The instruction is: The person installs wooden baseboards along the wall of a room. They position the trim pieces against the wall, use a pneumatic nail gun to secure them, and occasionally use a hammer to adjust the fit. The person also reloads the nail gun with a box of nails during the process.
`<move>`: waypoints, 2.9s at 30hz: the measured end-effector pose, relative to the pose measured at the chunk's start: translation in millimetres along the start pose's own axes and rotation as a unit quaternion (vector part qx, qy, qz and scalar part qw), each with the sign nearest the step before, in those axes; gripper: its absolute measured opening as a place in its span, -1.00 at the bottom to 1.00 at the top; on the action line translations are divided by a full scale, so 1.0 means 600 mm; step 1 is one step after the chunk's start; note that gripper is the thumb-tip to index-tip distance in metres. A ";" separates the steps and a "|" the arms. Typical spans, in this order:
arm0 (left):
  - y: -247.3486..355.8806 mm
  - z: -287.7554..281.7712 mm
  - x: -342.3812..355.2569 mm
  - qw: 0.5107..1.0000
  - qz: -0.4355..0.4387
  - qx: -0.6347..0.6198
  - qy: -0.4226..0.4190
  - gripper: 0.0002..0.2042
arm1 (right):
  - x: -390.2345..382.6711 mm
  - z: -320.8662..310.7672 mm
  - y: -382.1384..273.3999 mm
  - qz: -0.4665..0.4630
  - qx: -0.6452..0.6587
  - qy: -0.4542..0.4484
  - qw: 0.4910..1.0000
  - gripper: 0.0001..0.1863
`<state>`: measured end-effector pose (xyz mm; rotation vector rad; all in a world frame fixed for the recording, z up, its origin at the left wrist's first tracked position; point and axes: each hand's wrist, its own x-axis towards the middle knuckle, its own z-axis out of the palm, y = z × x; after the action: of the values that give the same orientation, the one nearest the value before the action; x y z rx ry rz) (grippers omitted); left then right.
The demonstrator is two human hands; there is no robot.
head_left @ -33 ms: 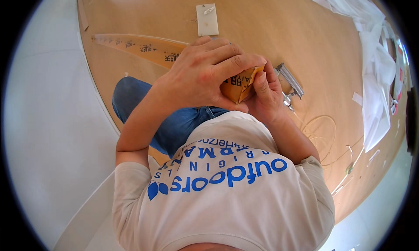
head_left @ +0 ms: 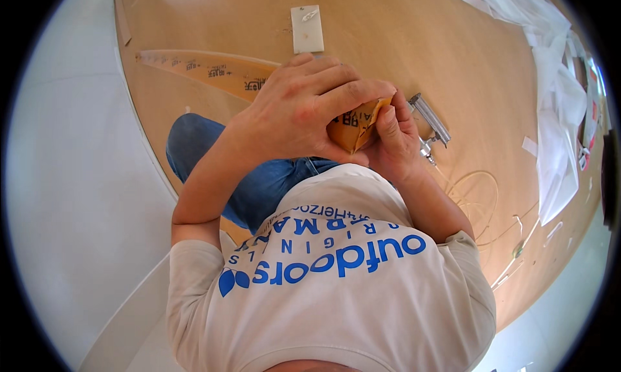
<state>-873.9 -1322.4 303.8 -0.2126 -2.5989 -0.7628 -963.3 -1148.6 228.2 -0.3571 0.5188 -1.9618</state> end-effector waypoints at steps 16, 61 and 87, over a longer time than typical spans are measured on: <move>-0.004 0.012 -0.004 1.000 -0.004 0.014 0.018 -0.18 | 0.004 0.003 -0.008 0.017 -0.040 0.020 0.999 -0.57; -0.209 0.218 -0.067 0.963 -0.108 -0.040 -0.242 -0.33 | -0.107 -0.205 -0.200 0.246 -0.128 0.244 0.929 -0.62; -0.205 0.230 -0.042 0.957 -0.113 -0.027 -0.264 -0.33 | -0.114 -0.220 -0.053 0.196 0.056 0.269 0.941 -0.60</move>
<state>-931.7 -1351.1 128.8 -0.1518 -3.1500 -0.9657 -1019.9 -1048.3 128.9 0.3493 0.7550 -1.6724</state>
